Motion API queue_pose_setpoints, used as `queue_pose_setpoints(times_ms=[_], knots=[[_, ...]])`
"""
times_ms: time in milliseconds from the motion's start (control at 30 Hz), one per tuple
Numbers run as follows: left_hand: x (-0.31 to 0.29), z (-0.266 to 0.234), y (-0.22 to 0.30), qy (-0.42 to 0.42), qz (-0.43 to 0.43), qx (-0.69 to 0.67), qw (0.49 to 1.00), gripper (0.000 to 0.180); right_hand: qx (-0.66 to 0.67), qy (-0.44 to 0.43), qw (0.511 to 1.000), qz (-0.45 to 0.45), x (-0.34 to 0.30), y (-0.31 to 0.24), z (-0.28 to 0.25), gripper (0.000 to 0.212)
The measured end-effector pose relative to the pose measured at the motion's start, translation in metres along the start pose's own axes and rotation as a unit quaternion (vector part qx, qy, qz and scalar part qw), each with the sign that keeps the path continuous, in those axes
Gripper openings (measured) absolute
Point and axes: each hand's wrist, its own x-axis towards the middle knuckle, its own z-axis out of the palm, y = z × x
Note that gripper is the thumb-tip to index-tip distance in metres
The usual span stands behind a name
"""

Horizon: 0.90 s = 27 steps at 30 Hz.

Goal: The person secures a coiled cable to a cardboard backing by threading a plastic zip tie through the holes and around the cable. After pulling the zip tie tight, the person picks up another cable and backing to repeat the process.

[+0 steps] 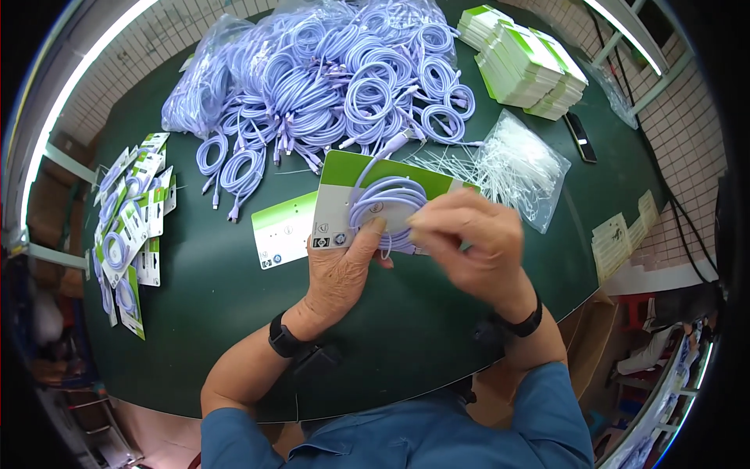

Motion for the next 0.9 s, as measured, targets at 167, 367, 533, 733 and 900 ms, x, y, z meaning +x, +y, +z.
queue_pose_setpoints(times_ms=[167, 367, 533, 733, 900], knots=[[-0.001, 0.001, 0.006, -0.012, -0.028, -0.014, 0.999, 0.033, 0.157, 0.240, 0.922, 0.262, 0.000, 0.046, -0.041, 0.017], [-0.005, -0.003, 0.002, -0.044, -0.029, -0.025, 0.998, 0.038, 0.575, -0.034, 0.722, 0.385, -0.024, 0.080, 0.003, 0.038], [-0.008, 0.003, 0.005, -0.043, -0.024, -0.046, 0.998, 0.039, 0.717, -0.094, 0.610, 0.322, -0.064, 0.067, 0.005, 0.048], [-0.006, -0.001, 0.005, -0.087, -0.028, 0.034, 0.995, 0.058, 0.620, -0.068, 0.663, 0.414, -0.098, 0.086, 0.012, 0.046], [-0.012, 0.007, 0.002, -0.059, -0.030, -0.049, 0.997, 0.041, 0.604, -0.091, 0.677, 0.410, -0.091, 0.087, 0.010, 0.052]])
